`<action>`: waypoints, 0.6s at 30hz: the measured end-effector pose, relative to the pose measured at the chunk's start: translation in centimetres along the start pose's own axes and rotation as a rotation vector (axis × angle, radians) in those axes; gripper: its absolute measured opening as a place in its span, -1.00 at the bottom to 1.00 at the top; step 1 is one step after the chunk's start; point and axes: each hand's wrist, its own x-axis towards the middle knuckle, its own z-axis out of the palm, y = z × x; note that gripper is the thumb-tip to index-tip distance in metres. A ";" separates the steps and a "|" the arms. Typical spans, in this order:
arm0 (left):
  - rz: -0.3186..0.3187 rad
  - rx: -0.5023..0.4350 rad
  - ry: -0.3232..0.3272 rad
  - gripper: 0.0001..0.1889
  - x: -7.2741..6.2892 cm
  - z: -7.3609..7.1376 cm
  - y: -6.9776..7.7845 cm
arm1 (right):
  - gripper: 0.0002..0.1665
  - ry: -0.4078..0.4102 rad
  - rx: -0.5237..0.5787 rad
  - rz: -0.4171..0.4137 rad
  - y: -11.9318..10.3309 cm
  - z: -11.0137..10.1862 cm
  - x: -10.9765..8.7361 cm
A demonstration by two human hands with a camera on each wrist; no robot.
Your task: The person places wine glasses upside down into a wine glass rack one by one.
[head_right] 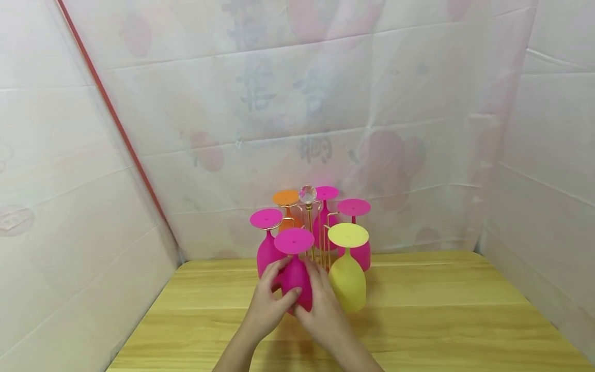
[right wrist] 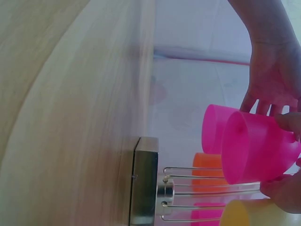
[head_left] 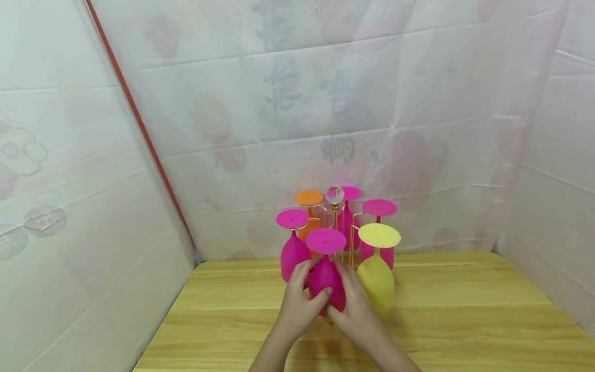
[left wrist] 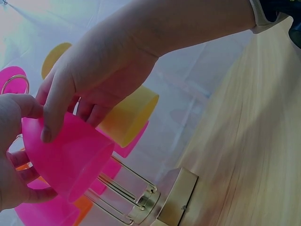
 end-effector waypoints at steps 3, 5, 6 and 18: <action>0.002 -0.002 0.000 -0.40 0.0 0.0 -0.1 | 0.08 0.007 -0.003 -0.009 0.0 -0.1 0.0; 0.005 -0.004 -0.001 -0.40 0.0 0.0 -0.1 | 0.07 0.009 -0.003 -0.012 0.0 -0.1 0.0; 0.005 -0.003 -0.001 -0.40 0.0 0.0 -0.1 | 0.06 0.010 -0.003 -0.015 0.0 -0.1 0.0; -0.019 0.002 0.002 -0.40 0.1 -0.1 0.1 | 0.06 0.011 -0.030 -0.030 0.1 0.0 -0.1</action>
